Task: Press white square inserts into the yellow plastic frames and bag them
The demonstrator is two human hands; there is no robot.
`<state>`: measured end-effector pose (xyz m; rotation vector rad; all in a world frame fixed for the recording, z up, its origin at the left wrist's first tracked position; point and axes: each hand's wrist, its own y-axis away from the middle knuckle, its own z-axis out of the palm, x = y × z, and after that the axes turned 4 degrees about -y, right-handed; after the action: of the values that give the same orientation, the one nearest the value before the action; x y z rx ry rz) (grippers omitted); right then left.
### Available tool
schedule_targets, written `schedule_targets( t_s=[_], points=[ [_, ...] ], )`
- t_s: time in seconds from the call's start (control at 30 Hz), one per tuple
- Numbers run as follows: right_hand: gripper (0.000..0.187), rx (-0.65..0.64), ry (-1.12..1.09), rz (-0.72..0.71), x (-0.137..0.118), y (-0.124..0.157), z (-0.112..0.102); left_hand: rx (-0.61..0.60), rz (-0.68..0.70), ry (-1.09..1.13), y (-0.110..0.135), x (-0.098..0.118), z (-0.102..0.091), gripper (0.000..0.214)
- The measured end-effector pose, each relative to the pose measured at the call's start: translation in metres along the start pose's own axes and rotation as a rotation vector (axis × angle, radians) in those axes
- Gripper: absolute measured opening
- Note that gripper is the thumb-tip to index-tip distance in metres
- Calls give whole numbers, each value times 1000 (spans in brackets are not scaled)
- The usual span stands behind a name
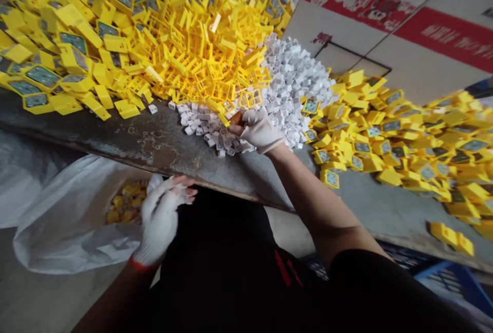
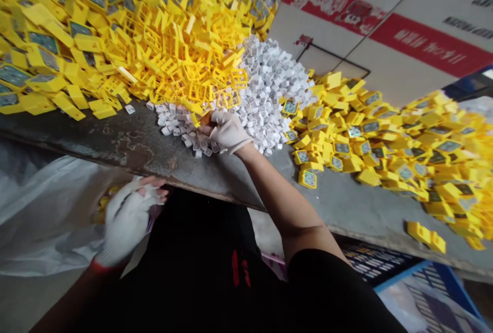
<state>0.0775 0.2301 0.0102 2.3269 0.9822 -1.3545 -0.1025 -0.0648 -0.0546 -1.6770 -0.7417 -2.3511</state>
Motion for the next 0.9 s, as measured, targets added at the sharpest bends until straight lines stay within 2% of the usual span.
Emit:
schedule_targets(
  t_s=[0.07, 0.13, 0.23, 0.3, 0.37, 0.4, 0.47, 0.5, 0.53, 0.6, 0.67, 0.8, 0.9],
  points=[
    [41, -53, -109, -36, -3, 42, 5, -51, -118, 125, -7, 14, 48, 48],
    [41, -124, -40, -134, -10, 91, 17, -153, -211, 202, -10, 23, 85, 61],
    [32, -182, 282, -257, -15, 153, 27, -230, -289, 182, -5, 20, 115, 62],
    [25, -178, 399, -240, -4, 176, 16, -226, -327, 155, -1, 13, 121, 62],
    [28, -110, 426, -158, 20, 182, -12, -204, -343, 152, 2, 6, 126, 63],
    [34, -36, 438, -100, 35, 178, -29, -193, -341, 153, 4, 4, 129, 63],
    [56, 161, 500, 49, 64, 159, -61, -188, -337, 140, 7, 2, 136, 64],
    [65, 217, 538, 117, 75, 146, -72, -185, -336, 124, 9, 3, 140, 65],
    [75, 215, 589, 159, 82, 133, -78, -182, -339, 110, 11, 4, 144, 67],
    [89, 141, 662, 175, 87, 112, -77, -183, -355, 94, 16, 8, 150, 70],
    [90, 39, 698, 129, 81, 108, -65, -197, -366, 100, 20, 10, 152, 71],
    [72, -67, 715, 43, 75, 139, -50, -218, -380, 122, 22, 9, 151, 62],
    [60, -67, 694, 8, 86, 174, -62, -243, -411, 135, 18, 4, 153, 55]
  ],
)
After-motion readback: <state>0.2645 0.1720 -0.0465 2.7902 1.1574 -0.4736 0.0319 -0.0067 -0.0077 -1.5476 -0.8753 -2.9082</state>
